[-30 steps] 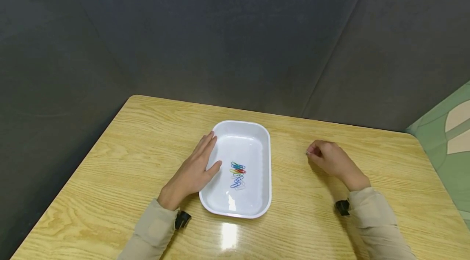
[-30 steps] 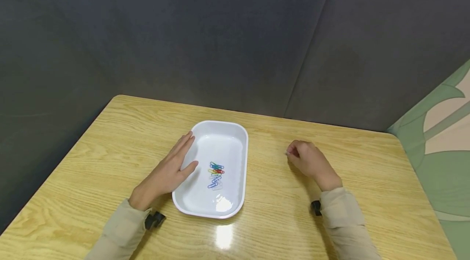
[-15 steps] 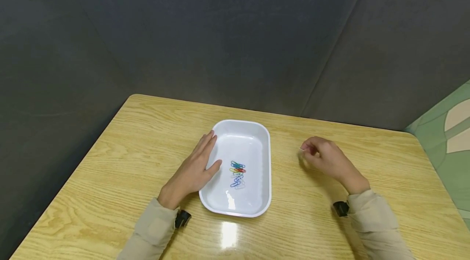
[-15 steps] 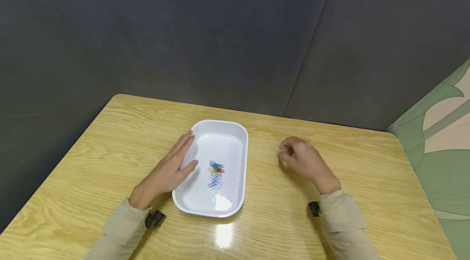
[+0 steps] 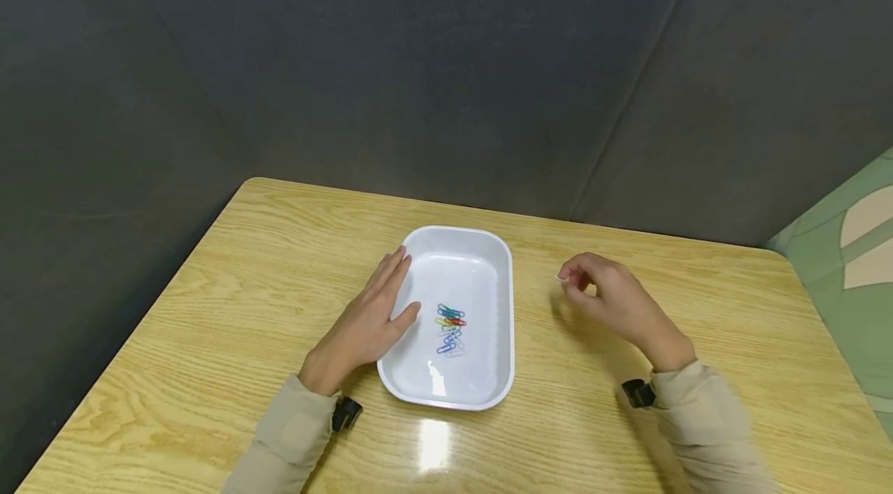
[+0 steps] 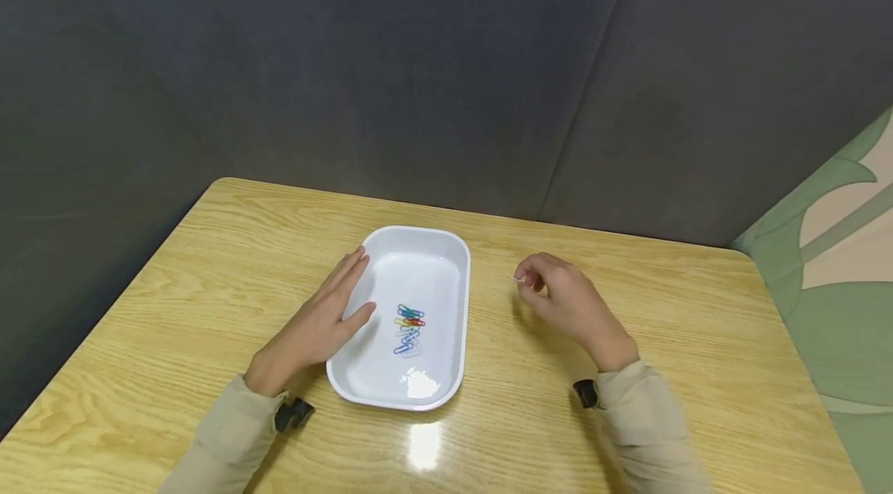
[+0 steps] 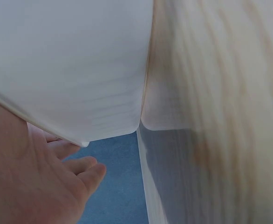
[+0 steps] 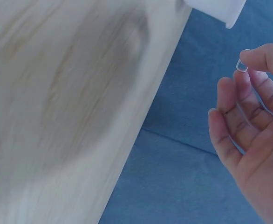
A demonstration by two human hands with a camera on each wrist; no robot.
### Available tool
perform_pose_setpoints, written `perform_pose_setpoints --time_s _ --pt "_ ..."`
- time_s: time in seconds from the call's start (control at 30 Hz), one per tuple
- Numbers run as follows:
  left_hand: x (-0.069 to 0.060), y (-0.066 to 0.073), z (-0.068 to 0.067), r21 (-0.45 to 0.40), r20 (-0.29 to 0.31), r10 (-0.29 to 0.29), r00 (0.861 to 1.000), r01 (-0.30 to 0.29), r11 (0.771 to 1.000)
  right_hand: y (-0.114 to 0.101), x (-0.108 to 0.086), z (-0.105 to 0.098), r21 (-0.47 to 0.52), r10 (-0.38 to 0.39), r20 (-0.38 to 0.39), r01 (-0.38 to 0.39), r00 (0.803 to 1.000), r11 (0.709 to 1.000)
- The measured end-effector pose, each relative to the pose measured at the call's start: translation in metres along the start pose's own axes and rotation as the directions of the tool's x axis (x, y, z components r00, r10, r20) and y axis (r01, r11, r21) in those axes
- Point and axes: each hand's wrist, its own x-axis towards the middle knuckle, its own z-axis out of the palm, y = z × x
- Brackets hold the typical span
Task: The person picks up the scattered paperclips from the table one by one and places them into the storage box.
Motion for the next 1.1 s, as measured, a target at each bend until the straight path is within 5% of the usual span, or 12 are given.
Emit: perform_pose_setpoints --time_s 1.1 --pt "0.000 0.003 0.000 0.006 0.005 -0.010 1.000 0.010 1.000 -0.051 0.028 0.020 0.088 -0.037 0.054 0.032 0.998 0.996"
